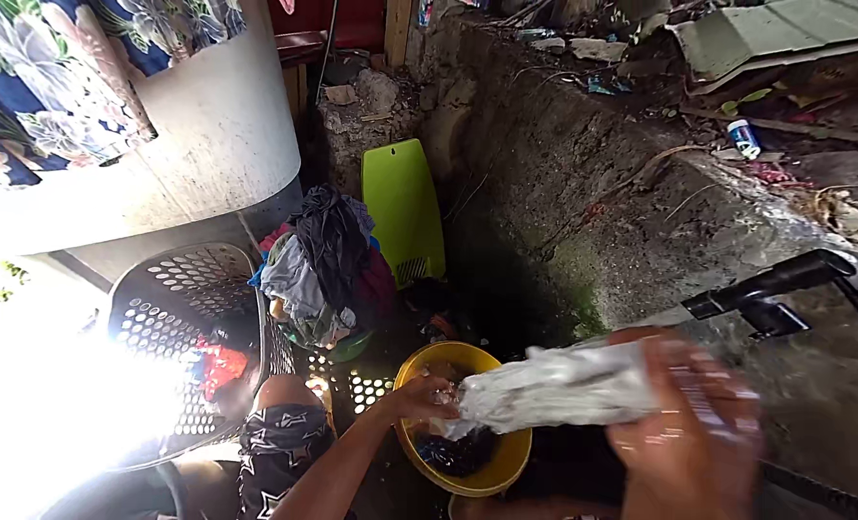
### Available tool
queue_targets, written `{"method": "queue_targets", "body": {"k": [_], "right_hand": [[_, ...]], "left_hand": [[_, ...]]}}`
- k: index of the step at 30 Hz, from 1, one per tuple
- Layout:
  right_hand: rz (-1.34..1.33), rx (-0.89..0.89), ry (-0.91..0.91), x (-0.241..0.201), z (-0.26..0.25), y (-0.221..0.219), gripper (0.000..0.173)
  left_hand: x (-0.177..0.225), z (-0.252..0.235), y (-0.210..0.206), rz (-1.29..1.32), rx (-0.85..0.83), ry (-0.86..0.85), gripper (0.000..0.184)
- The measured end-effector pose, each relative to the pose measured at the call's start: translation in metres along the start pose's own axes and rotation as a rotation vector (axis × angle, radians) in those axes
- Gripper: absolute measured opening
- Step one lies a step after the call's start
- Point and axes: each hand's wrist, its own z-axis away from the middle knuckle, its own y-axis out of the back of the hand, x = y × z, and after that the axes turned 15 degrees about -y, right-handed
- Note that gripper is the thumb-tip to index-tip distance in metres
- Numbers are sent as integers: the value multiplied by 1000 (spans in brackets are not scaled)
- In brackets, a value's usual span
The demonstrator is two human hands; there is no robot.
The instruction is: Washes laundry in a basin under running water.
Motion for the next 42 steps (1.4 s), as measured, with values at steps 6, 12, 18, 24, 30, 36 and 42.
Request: {"method": "queue_targets", "body": {"k": [6,12,18,24,30,36,42], "right_hand": [[63,162,186,-30,-18,25,19],[943,18,-239,77,24,24,31],[1110,-519,-970,208,61,23,68],[790,-401,-816,243,79,26,45],[-263,128,-678,212,92,31,30],[470,164,-996,283,81,44,42],[1192,-700,-1286,351,116,22,82]], "left_hand": [[-31,2,-28,-127,46,241,36],[-10,-6,-6,-8,175,213,31],[42,-17,-3,45,161,44,28],[148,-37,17,637,359,-447,30],[97,-50,27,458,390,-351,27],[3,-67,19,-553,-17,544,44],[-61,-79,-20,-763,-263,423,62]]}}
